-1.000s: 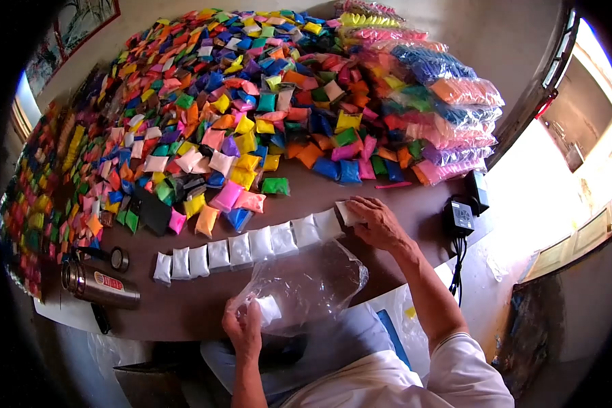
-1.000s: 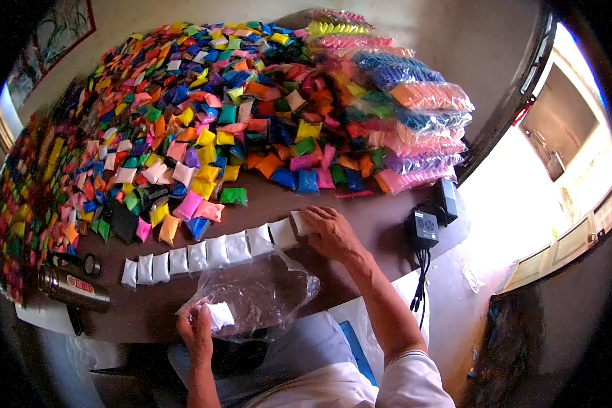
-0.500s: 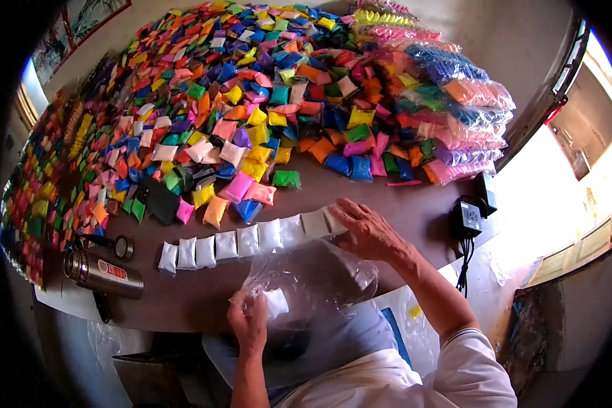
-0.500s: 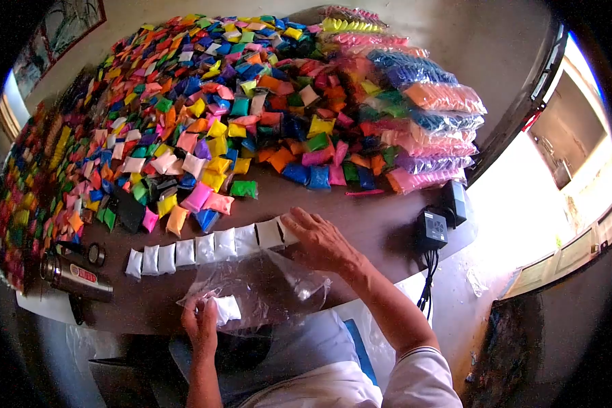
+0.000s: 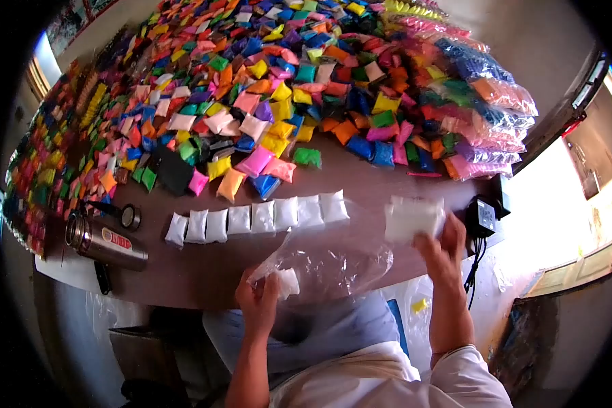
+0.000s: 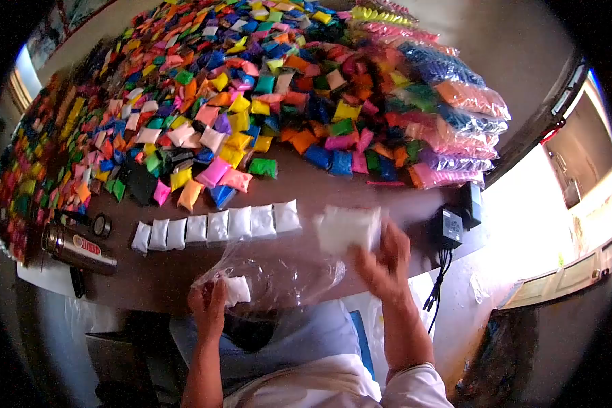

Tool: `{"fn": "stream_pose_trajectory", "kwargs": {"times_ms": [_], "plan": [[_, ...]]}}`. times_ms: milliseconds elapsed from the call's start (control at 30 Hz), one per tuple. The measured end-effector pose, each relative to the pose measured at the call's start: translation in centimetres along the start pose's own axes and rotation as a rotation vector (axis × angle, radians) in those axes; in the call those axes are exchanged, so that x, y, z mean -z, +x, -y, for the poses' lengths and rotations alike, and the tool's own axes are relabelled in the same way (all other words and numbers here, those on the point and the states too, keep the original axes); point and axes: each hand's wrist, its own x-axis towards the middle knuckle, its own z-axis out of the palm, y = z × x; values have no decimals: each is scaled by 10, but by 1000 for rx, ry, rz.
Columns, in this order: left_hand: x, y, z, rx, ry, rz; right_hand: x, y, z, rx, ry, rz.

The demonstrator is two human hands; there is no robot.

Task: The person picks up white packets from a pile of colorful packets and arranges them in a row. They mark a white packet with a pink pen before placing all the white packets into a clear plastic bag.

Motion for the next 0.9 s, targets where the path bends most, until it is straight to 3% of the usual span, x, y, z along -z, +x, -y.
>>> {"fn": "stream_pose_trajectory", "kwargs": {"times_ms": [100, 167, 233, 300, 367, 433, 600, 900], "plan": [[0, 0, 15, -9, -57, -27, -40, -43, -6, 200, 26, 22], [2, 1, 14, -44, 4, -6, -41, -38, 0, 36, -410, 506], [5, 2, 19, -55, 31, 13, -75, -36, -15, 267, -591, 421], [7, 2, 18, -64, 55, 27, -94, -41, -31, 241, -651, 384], [3, 2, 9, -70, -53, 38, -106, -42, -44, 74, -832, 448], [2, 3, 4, -67, -68, 36, -107, -44, -51, 149, -796, 494], [3, 3, 8, -125, -2, 34, -91, -36, -25, -55, -710, 755], [3, 4, 4, -104, -19, 30, -96, -40, -62, 131, -715, 712]]}}
